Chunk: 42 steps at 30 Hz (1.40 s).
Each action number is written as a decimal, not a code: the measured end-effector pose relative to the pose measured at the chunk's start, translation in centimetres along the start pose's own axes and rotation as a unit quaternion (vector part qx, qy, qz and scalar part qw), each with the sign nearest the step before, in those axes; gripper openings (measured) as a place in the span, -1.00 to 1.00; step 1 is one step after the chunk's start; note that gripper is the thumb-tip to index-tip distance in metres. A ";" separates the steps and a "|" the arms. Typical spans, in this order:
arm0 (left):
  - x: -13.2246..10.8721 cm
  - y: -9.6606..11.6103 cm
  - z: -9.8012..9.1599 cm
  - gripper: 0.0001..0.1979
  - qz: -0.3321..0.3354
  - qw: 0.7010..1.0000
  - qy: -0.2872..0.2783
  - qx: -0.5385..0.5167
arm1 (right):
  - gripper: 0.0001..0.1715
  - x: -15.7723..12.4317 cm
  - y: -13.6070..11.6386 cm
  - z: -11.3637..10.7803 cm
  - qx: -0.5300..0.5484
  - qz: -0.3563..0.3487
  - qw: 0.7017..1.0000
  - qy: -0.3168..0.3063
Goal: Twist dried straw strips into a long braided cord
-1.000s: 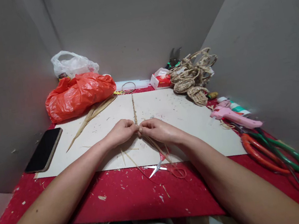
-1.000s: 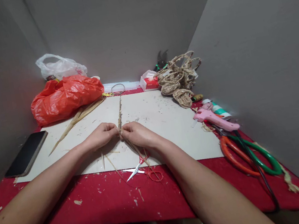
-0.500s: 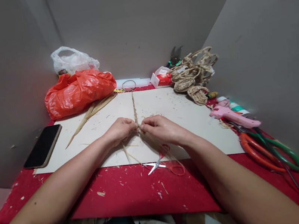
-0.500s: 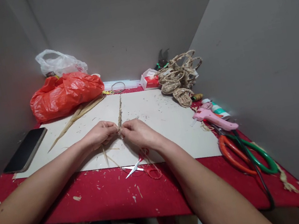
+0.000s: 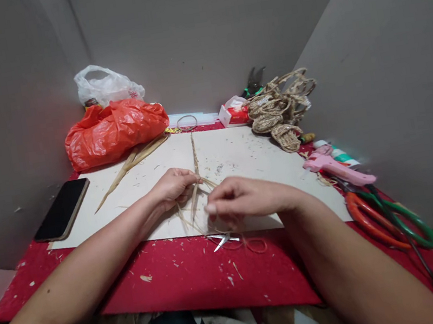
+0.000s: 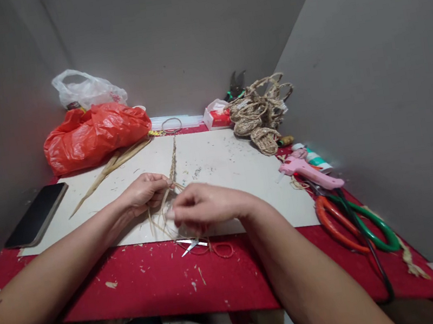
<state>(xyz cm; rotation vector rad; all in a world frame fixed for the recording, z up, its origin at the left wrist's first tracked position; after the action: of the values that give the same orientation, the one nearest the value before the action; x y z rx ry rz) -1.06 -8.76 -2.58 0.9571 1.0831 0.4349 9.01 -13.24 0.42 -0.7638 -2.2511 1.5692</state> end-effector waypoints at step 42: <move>-5.9 3.4 2.7 -0.76 0.100 0.815 0.034 0.569 | -0.77 1.7 5.1 -1.5 0.465 0.096 0.842 0.256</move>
<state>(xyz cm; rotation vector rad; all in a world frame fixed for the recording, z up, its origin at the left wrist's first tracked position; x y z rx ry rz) -0.83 -12.29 3.86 2.1427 1.3059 -0.0817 9.72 -9.72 -3.88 -0.9382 -0.8689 1.9485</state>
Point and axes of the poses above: each hand's wrist, its own x-axis towards the middle knuckle, its own z-axis out of the palm, y = z × x, the point moved 6 cm from there along x, towards the middle knuckle, and after that the axes turned 15 degrees about -z, right-handed, at the moved point
